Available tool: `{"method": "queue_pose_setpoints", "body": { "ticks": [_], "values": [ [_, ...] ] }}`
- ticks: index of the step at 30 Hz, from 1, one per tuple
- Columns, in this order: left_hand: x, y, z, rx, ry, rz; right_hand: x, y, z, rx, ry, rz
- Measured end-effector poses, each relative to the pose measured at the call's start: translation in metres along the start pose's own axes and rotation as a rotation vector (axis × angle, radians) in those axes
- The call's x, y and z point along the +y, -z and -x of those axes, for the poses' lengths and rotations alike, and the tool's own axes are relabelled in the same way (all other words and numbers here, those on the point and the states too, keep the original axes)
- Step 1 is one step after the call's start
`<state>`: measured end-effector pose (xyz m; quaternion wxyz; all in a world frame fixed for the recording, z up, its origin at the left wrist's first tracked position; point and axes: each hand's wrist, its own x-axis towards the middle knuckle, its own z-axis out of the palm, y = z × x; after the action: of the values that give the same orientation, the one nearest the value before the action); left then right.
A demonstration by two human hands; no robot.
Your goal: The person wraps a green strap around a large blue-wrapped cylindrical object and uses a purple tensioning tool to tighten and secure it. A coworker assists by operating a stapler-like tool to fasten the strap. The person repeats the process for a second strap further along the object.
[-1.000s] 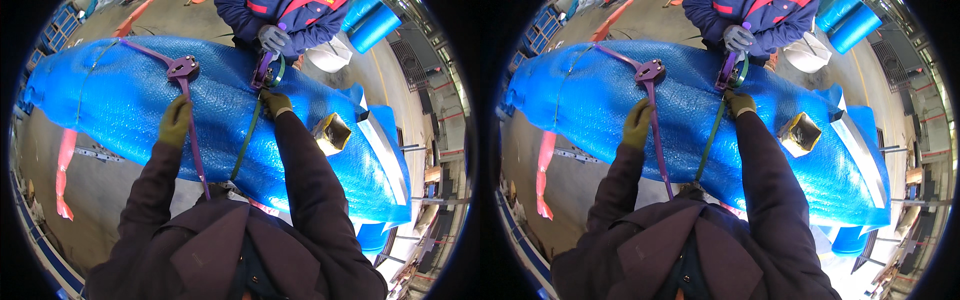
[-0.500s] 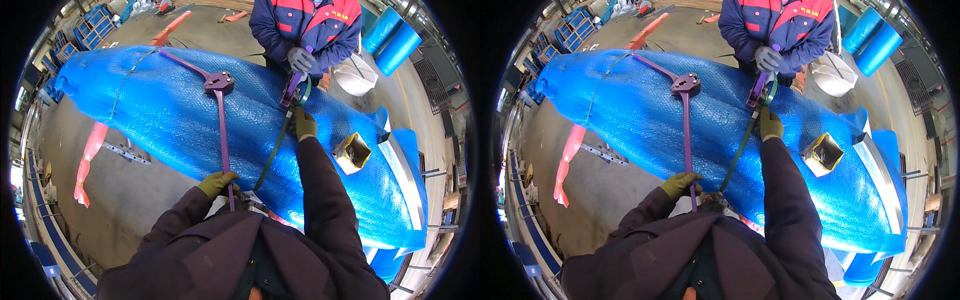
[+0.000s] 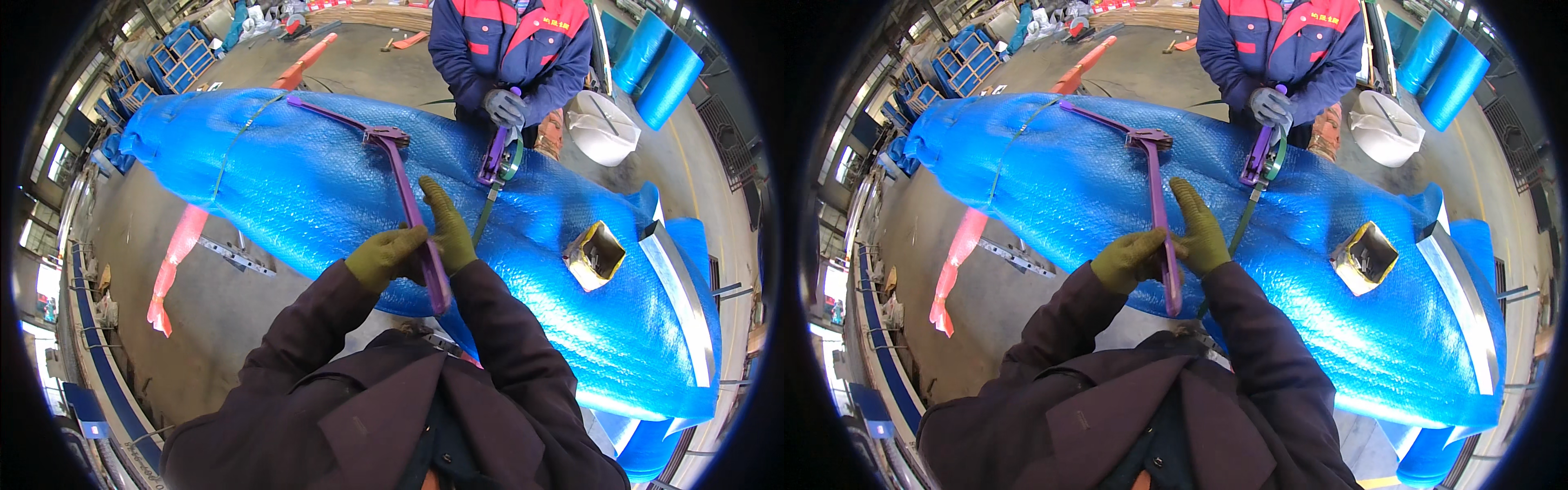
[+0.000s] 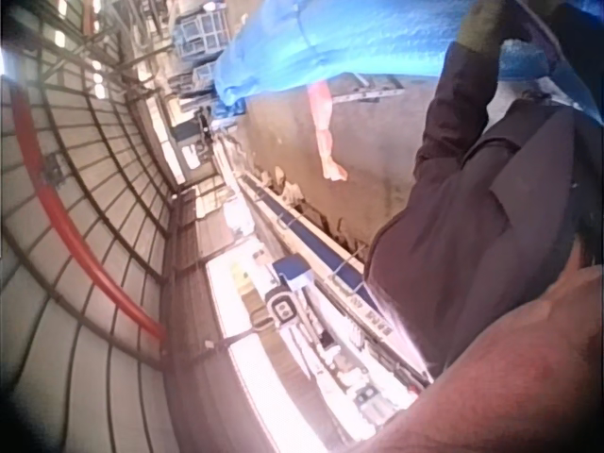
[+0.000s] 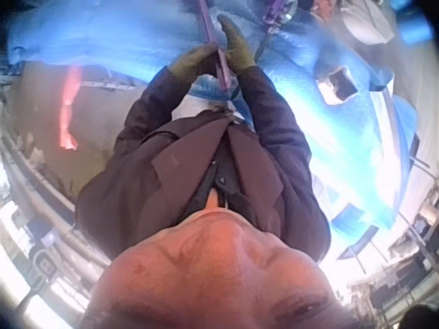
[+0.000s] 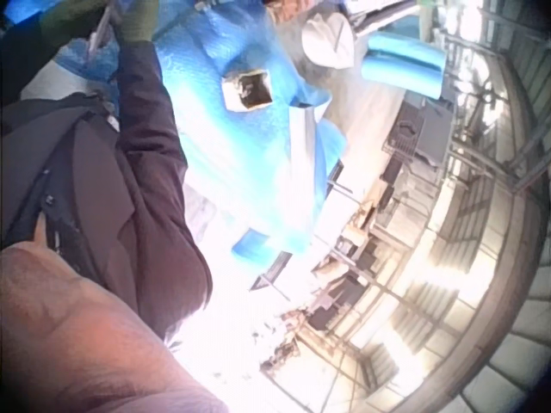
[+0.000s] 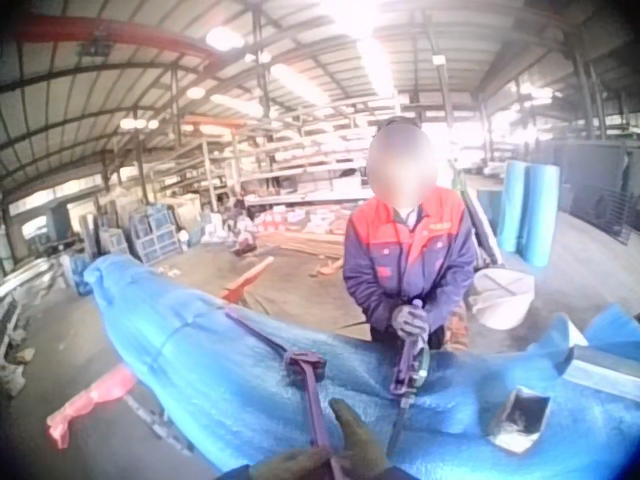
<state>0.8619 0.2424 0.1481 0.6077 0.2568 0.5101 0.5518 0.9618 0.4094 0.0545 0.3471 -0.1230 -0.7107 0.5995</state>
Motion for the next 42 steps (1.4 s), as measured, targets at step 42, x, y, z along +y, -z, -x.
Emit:
{"method": "queue_pose_setpoints", "body": {
  "ticks": [42],
  "values": [
    [0.109,0.297,-0.206,0.069,-0.444,0.523,-0.033,0.129,-0.08,0.638,-0.061,-0.608]
  ]
}}
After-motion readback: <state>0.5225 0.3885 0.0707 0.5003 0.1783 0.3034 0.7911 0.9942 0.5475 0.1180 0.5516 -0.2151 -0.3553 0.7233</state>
